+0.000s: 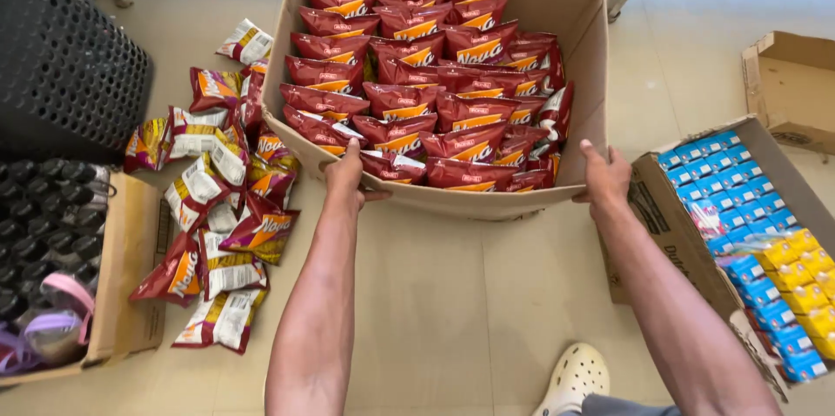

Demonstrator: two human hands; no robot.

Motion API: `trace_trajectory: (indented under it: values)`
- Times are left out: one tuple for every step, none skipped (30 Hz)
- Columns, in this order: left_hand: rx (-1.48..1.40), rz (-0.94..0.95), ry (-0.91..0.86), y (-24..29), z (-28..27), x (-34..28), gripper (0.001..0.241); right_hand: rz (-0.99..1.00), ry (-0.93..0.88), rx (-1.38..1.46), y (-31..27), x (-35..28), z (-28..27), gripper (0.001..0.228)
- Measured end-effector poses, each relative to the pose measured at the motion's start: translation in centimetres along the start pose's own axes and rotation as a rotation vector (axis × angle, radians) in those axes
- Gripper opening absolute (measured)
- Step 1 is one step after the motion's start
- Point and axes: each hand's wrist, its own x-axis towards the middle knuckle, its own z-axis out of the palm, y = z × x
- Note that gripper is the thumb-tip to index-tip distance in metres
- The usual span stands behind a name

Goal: Organizing and packing snack bags into a large cardboard box.

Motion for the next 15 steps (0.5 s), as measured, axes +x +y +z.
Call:
trace_trajectory:
  values:
    - [0.000,0.006,-0.003,0.4,0.5,1.7,0.079,-0.004,0.001,0.006,-0.3,0.9,0.3,0.084]
    - [-0.013,0.021,-0.026,0.6,0.9,3.4,0.084,-0.030,-0.012,0.027,-0.5,1.7,0.6,0.082]
    - [-0.026,0.036,-0.048,0.9,1.2,5.0,0.088,-0.056,-0.026,0.047,-0.8,2.4,0.9,0.079]
    - [-0.026,0.037,-0.049,1.0,1.3,4.8,0.088,-0.057,-0.025,0.048,-0.6,3.2,0.6,0.079]
    - [-0.058,0.075,-0.086,1.1,1.4,4.6,0.094,-0.049,-0.064,0.184,-0.5,3.8,0.3,0.078]
    - [-0.089,0.115,-0.125,1.3,1.3,4.2,0.100,-0.042,-0.104,0.321,-0.4,4.4,0.0,0.077]
    - [-0.089,0.118,-0.126,0.3,0.7,2.3,0.100,-0.044,-0.104,0.324,0.5,4.0,-0.9,0.077]
    - [-0.133,0.144,-0.196,-0.9,-0.2,0.1,0.105,-0.026,-0.186,0.223,1.5,3.5,-1.8,0.075]
    - [-0.178,0.169,-0.267,-2.2,-1.2,-2.1,0.110,-0.009,-0.267,0.122,2.5,2.8,-2.7,0.073]
    - [-0.177,0.177,-0.268,-13.6,-1.9,2.5,0.110,-0.014,-0.268,0.129,4.5,1.8,-4.8,0.073]
    - [0.086,0.201,-0.339,-22.0,-4.7,6.4,0.072,0.020,-0.418,-0.106,6.7,0.8,-6.9,0.067]
    - [0.352,0.226,-0.405,-27.4,-9.2,9.9,0.043,0.050,-0.564,-0.340,8.9,-0.3,-9.1,0.062]
    - [0.356,0.236,-0.405,-27.7,-8.6,4.4,0.043,0.044,-0.564,-0.332,10.3,-1.3,-11.1,0.062]
    - [0.779,-0.055,-0.483,-28.7,-8.2,-2.4,0.039,0.128,-0.589,-0.415,11.9,-2.6,-13.7,0.060]
    - [1.191,-0.364,-0.543,-29.5,-8.2,-9.5,0.040,0.212,-0.610,-0.499,13.4,-3.8,-16.2,0.059]
